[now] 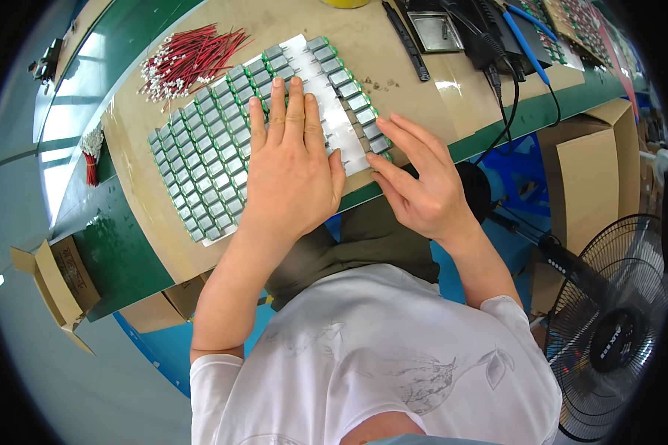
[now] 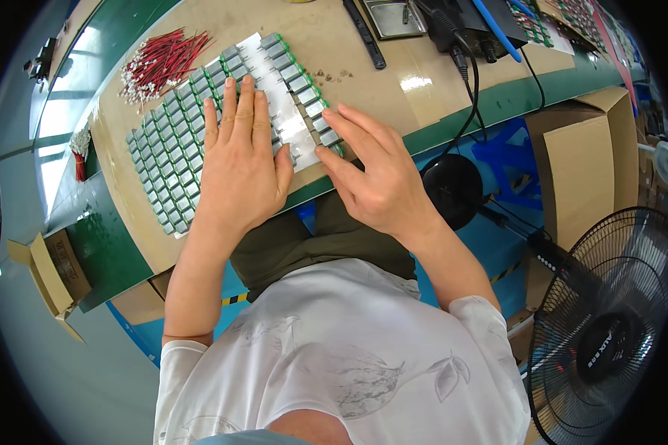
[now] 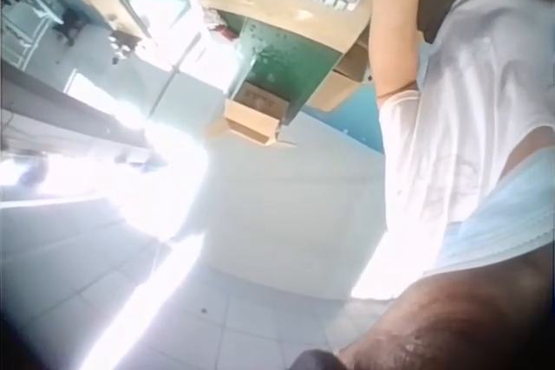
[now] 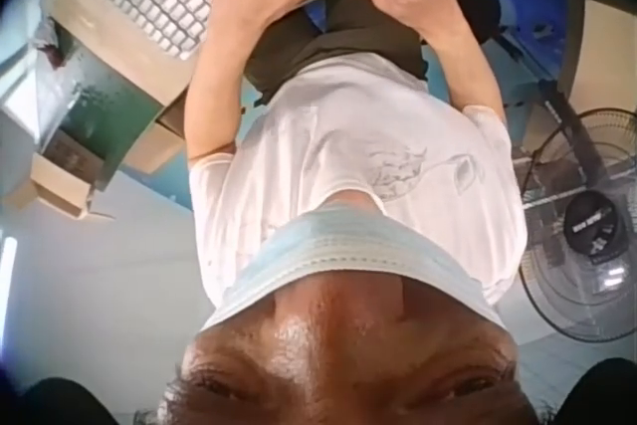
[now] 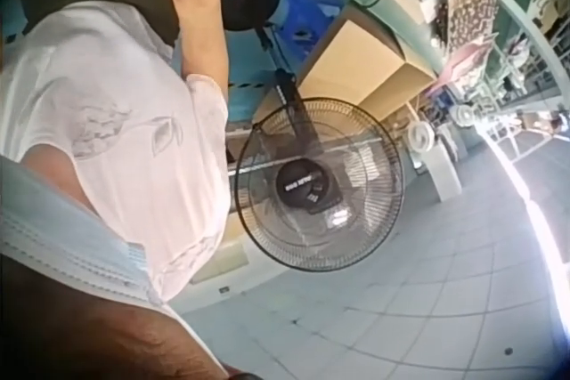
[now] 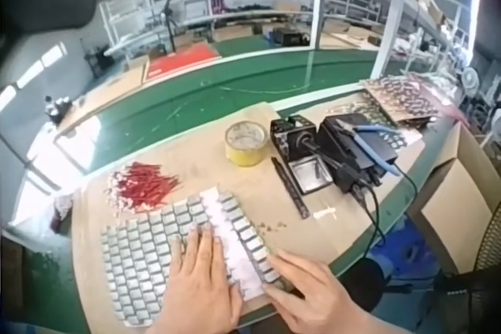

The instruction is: Perform soldering of wires or components onto a grid of small electronic units on a workbench.

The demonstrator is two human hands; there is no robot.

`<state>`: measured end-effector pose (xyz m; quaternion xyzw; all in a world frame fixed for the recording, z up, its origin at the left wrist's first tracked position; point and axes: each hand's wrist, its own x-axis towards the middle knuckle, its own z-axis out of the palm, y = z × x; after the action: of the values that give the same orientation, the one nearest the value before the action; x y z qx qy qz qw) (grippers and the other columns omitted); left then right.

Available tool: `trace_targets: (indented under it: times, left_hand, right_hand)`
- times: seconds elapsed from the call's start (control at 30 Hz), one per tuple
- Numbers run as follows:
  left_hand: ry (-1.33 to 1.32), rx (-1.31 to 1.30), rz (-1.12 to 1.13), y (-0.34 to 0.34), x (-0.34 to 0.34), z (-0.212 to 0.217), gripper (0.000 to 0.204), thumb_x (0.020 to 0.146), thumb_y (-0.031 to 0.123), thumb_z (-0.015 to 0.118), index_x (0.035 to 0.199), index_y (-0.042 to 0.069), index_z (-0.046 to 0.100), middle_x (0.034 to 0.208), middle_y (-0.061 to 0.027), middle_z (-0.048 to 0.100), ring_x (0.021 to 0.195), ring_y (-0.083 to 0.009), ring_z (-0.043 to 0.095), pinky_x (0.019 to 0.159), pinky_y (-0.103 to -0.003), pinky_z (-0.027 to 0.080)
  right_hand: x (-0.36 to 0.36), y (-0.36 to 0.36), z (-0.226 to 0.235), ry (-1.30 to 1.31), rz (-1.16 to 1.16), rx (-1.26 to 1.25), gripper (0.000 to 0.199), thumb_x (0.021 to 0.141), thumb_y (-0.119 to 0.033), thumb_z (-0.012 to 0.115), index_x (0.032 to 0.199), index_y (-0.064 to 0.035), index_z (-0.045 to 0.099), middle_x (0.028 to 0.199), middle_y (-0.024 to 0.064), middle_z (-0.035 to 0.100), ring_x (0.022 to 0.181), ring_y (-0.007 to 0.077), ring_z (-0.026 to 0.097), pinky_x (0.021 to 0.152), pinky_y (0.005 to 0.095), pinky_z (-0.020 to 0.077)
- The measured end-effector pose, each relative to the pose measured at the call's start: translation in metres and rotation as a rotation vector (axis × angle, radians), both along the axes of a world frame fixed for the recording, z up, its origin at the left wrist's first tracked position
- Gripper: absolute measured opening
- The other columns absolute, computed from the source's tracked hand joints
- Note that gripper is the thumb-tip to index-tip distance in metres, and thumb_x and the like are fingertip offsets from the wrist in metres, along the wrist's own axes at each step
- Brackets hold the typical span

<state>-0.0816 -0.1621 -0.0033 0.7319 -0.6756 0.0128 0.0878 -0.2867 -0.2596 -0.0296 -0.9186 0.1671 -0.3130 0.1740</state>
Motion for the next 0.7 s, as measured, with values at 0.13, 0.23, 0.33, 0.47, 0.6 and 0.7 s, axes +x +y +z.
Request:
trace_targets:
  times: [0.13, 0.23, 0.33, 0.47, 0.6, 0.7]
  left_hand:
    - [-0.037, -0.089, -0.011, -0.016, 0.012, 0.009, 0.064, 0.095, 0.018, 0.063, 0.148, -0.015, 0.048, 0.157, -0.0322, 0.048, 0.154, -0.0477, 0.038, 0.129, -0.061, 0.025]
    - [-0.070, -0.191, -0.029, -0.047, 0.035, 0.006, 0.060, 0.090, 0.014, 0.064, 0.142, -0.014, 0.056, 0.146, -0.0302, 0.059, 0.143, -0.0445, 0.051, 0.123, -0.061, 0.035]
    - [-0.118, -0.197, -0.099, -0.074, 0.059, 0.003, 0.056, 0.086, 0.007, 0.064, 0.139, -0.010, 0.060, 0.137, -0.0278, 0.065, 0.131, -0.0416, 0.061, 0.115, -0.054, 0.046]
    - [-0.014, -0.139, -0.163, -0.098, 0.072, -0.001, 0.038, 0.082, 0.003, 0.065, 0.118, -0.006, 0.070, 0.115, -0.0226, 0.071, 0.113, -0.0398, 0.067, 0.102, -0.050, 0.053]
    - [-0.041, -0.117, -0.204, -0.109, 0.074, 0.000, 0.021, 0.078, 0.002, 0.066, 0.097, -0.003, 0.072, 0.097, -0.0180, 0.071, 0.104, -0.0379, 0.067, 0.093, -0.049, 0.054]
    - [-0.024, -0.169, -0.265, -0.111, 0.071, 0.001, 0.018, 0.076, 0.002, 0.068, 0.093, 0.000, 0.074, 0.093, -0.0162, 0.071, 0.101, -0.0359, 0.066, 0.090, -0.047, 0.054]
  right_hand:
    - [-0.001, -0.001, 0.001, -0.003, -0.040, -0.022, 0.039, 0.079, -0.002, 0.082, 0.117, -0.0019, 0.077, 0.134, 0.0187, 0.069, 0.122, 0.0368, 0.066, 0.095, 0.0432, 0.0547]
    - [0.000, 0.004, 0.004, -0.018, -0.122, 0.038, 0.048, 0.080, -0.004, 0.083, 0.126, -0.0007, 0.073, 0.131, 0.0177, 0.069, 0.116, 0.0346, 0.066, 0.093, 0.0435, 0.0539]
    - [0.003, 0.003, 0.006, 0.011, -0.184, 0.026, 0.053, 0.080, -0.005, 0.083, 0.131, 0.0010, 0.069, 0.127, 0.0165, 0.069, 0.110, 0.0333, 0.065, 0.092, 0.0436, 0.0531]
    - [0.005, -0.006, 0.005, 0.029, -0.189, 0.013, 0.049, 0.081, -0.004, 0.082, 0.128, 0.0021, 0.070, 0.123, 0.0145, 0.071, 0.105, 0.0333, 0.065, 0.091, 0.0439, 0.0530]
    - [-0.003, -0.014, 0.007, 0.038, -0.228, 0.031, 0.045, 0.080, -0.002, 0.081, 0.124, 0.0021, 0.071, 0.119, 0.0134, 0.073, 0.104, 0.0336, 0.065, 0.090, 0.0434, 0.0542]
    - [-0.011, -0.020, 0.013, 0.058, -0.249, 0.065, 0.045, 0.079, 0.002, 0.079, 0.124, 0.0016, 0.072, 0.117, 0.0137, 0.073, 0.103, 0.0342, 0.065, 0.091, 0.0428, 0.0551]
